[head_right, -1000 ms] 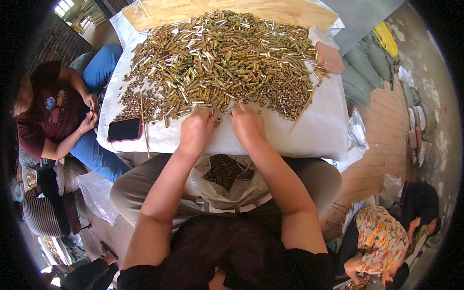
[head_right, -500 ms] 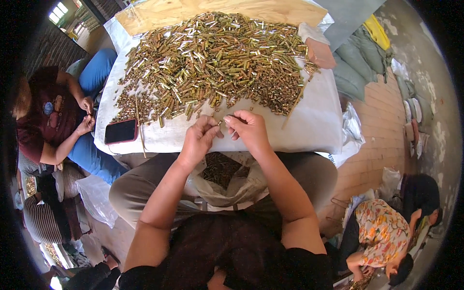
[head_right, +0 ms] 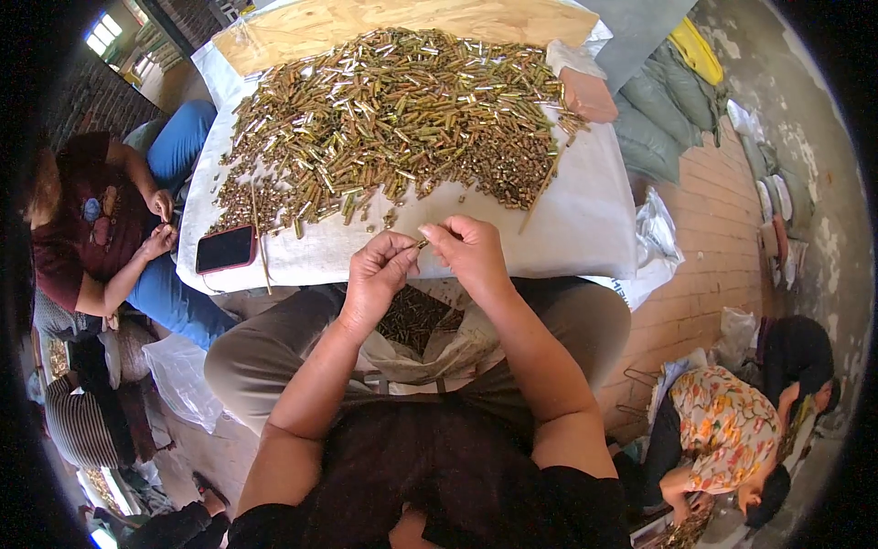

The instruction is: The person sorts small metal components by hand on a table, inspecting them one by one.

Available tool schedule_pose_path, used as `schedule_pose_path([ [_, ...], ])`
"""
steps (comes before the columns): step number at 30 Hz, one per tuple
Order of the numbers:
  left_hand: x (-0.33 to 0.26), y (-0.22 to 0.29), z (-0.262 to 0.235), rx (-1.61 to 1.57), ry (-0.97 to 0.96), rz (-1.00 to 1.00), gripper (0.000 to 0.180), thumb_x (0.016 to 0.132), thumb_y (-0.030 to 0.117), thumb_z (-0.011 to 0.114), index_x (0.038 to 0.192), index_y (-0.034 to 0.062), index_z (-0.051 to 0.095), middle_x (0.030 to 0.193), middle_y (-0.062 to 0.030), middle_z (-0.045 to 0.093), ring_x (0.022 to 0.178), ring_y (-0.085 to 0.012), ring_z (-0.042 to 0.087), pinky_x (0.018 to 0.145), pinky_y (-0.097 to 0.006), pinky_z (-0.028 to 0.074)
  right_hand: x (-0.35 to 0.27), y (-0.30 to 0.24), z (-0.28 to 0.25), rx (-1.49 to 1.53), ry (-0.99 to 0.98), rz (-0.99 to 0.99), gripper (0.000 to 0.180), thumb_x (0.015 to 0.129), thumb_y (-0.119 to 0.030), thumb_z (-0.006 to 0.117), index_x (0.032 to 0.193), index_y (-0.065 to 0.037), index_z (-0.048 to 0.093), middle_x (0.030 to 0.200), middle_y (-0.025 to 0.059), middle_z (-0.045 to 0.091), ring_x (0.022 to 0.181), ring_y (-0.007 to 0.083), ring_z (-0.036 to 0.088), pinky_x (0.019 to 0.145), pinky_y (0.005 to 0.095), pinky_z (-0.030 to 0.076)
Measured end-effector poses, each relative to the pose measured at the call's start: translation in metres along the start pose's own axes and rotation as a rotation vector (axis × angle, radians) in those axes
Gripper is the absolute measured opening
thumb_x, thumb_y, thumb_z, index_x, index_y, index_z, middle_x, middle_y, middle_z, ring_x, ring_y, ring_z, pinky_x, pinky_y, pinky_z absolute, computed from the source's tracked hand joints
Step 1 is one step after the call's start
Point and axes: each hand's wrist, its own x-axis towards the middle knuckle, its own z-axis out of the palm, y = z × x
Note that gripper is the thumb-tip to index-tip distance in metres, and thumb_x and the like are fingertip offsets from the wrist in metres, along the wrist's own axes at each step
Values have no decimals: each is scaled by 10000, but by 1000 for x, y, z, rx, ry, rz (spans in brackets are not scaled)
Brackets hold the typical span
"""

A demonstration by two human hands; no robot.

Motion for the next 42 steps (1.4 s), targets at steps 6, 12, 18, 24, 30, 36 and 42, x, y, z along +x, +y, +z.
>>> schedule_pose_path([
  [6,0,-4,-4,-19,-16,-58,61,905,87,547,883,36,572,658,23,551,539,-12,391,477,-167,300,1,10,0,-348,57,-231,261,804,-180,682,670,9,561,565,44,514,473,99,440,443,271,347],
  [12,-3,-7,-11,-27,-9,-135,67,903,86,549,867,35,575,649,14,557,531,-17,408,471,-166,302,-3,19,10,-606,95,-423,279,815,-170,655,654,12,517,576,127,486,488,221,456,464,341,362],
  [18,-4,-17,-16,54,58,-20,69,875,36,568,814,4,565,633,-2,542,575,-57,498,537,-198,417,-11,16,32,-738,148,-594,247,838,-150,619,667,-5,516,607,143,514,527,288,498,484,365,386],
  [24,3,-12,-40,268,-173,-111,102,856,76,591,865,-22,619,687,-62,601,601,-115,541,574,-252,435,23,29,35,-998,108,-514,157,821,-187,619,760,-46,587,664,135,570,597,315,568,519,407,437],
  [30,67,-7,-49,854,162,241,169,792,148,633,863,-6,628,793,-193,617,691,-345,598,631,-384,477,75,39,41,-1153,105,-524,187,764,-223,655,836,-56,609,827,99,592,703,294,605,603,393,490],
  [36,109,-27,-44,1169,230,191,162,748,139,652,828,7,601,816,-186,598,707,-364,589,626,-414,475,76,48,35,-1044,103,-541,172,754,-186,672,820,-43,605,770,119,598,652,287,596,584,382,487],
  [42,80,-19,-46,752,165,236,116,791,76,628,826,2,547,727,-102,585,616,-208,556,544,-324,435,62,31,9,-96,4,14,180,811,-173,660,793,-8,593,634,34,585,512,116,537,455,254,433],
])
